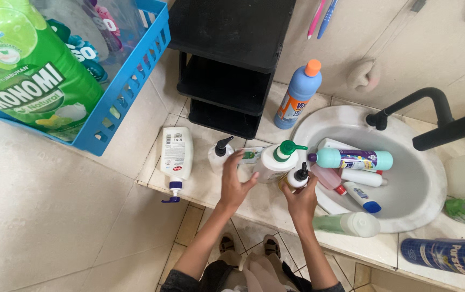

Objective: The person tidies a bathroom counter, lifting bottles of cleaning products and toiletries out of the sink basin and arranging them on the counter and in a blue wall basket. They reposition pump bottles, tubes, and containers one at a time to clear the sink and line up items neatly.

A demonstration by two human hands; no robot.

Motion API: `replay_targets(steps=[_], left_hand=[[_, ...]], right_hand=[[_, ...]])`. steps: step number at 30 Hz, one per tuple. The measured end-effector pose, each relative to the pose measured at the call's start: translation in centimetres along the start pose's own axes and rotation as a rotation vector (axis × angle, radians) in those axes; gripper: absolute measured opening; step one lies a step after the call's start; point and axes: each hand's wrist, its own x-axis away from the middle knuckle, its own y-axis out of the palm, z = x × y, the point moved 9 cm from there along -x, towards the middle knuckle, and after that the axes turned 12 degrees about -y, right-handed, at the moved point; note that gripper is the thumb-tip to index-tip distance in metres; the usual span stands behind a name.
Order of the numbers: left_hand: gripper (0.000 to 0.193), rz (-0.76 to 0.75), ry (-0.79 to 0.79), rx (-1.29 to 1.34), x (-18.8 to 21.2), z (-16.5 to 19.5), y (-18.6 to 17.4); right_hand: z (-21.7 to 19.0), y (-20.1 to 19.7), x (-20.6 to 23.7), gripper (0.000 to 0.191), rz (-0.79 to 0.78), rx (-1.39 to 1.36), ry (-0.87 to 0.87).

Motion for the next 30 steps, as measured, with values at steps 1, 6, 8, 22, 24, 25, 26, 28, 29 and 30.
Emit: replay_targets(steps=[1, 6, 8, 22, 24, 25, 26, 28, 29, 30], left_hand=[[0.074, 0.067, 0.032, 0.007, 0.3, -0.4, -0.8], [0.082, 0.278, 0.097, -0.118, 0.9, -2.8, -2.6], [0.084, 0.260, 0.131, -0.102, 1.2, -3.6, -2.2], [0.105, 0.236, -0.490, 0.035, -1.4, -10.6, -3.3], [0.098, 0.139, -0.533, 0.224, -1.5, -12.0, -2.9], [0.095, 0.097, -0.506, 0.389, -1.8, -12.4, -2.6], [0.092, 0.054, -0.473, 0.553, -2.1, -12.8, -2.4], [0.090, -0.047, -0.609, 0.648, -2.0, -14.7, -1.6], [0.088, -0.098, -0.684, 0.693, -1.5, -15.4, -1.1], [0.087, -0.124, -0.659, 0.722, -1.6, -15.3, -1.0]], right_hand=[[0.1, -0.2, 0.2, 0.080, -0.013, -0.030, 0.023], [-1.5, -1.7, 2.0, 0.092, 0.066, -0.133, -0.141], [-1.1, -1.6, 3.2, 0.092, 0.089, -0.154, -0.108], [-2.2, -1.4, 5.9, 0.078, 0.281, -0.318, -0.310], [-2.7, -1.1, 6.3, 0.076, 0.293, -0.362, -0.385], [-3.0, -0.9, 6.4, 0.075, 0.290, -0.374, -0.426], [-3.3, -0.8, 6.5, 0.074, 0.290, -0.387, -0.469], [-3.3, -0.2, 6.5, 0.072, 0.261, -0.396, -0.475], [-3.3, 0.0, 6.5, 0.072, 0.243, -0.399, -0.474], [-3.6, 0.0, 6.6, 0.069, 0.238, -0.404, -0.492]])
